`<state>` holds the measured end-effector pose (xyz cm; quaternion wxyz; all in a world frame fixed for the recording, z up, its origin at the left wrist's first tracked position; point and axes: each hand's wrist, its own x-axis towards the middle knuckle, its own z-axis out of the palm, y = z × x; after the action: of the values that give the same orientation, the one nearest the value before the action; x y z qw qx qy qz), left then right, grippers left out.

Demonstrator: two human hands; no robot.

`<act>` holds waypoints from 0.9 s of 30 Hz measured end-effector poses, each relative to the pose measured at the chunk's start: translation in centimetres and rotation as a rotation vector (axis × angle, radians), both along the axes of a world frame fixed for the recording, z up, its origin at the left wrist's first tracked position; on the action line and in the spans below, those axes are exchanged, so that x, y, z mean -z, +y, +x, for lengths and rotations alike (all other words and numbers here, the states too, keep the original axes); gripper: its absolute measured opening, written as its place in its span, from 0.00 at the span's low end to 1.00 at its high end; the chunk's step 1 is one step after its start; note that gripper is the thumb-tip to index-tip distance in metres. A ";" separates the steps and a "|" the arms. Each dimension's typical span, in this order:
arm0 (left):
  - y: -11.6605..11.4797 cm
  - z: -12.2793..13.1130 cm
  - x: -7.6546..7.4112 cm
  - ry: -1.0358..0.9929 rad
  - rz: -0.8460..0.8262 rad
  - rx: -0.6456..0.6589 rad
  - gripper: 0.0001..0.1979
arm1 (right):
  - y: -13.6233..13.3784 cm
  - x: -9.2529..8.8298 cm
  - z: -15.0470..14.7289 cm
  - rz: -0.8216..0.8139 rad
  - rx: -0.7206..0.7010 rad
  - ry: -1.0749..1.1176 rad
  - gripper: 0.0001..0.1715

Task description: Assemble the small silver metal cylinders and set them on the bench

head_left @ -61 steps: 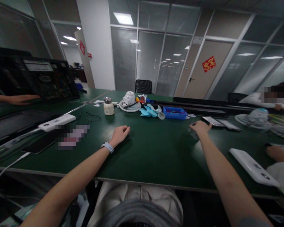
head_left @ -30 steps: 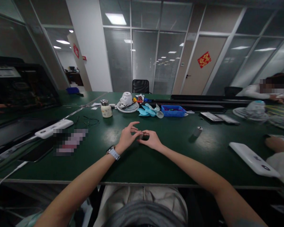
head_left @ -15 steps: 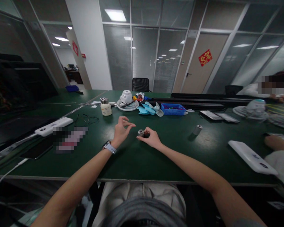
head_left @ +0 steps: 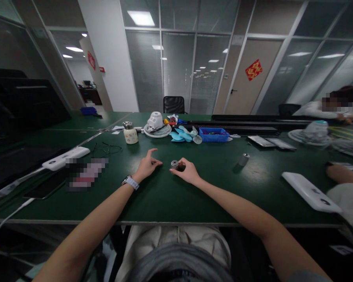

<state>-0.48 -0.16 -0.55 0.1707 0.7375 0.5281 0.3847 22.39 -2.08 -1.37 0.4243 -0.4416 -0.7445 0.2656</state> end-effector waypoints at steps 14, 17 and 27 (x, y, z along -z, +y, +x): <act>0.2 0.0 0.2 -0.015 0.073 -0.026 0.24 | 1.9 -0.9 0.5 -0.815 -0.252 0.843 0.20; 0.2 0.1 0.2 -0.011 0.073 -0.033 0.23 | 1.5 -1.1 0.6 -0.915 -0.274 0.909 0.21; 0.2 0.1 0.3 -0.007 0.064 -0.026 0.23 | 1.4 -1.3 0.3 -0.903 -0.308 0.824 0.10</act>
<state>-0.35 0.07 -0.87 0.1439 0.7345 0.5244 0.4060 22.74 -0.64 -0.06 0.4049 -0.3262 -0.3895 0.7602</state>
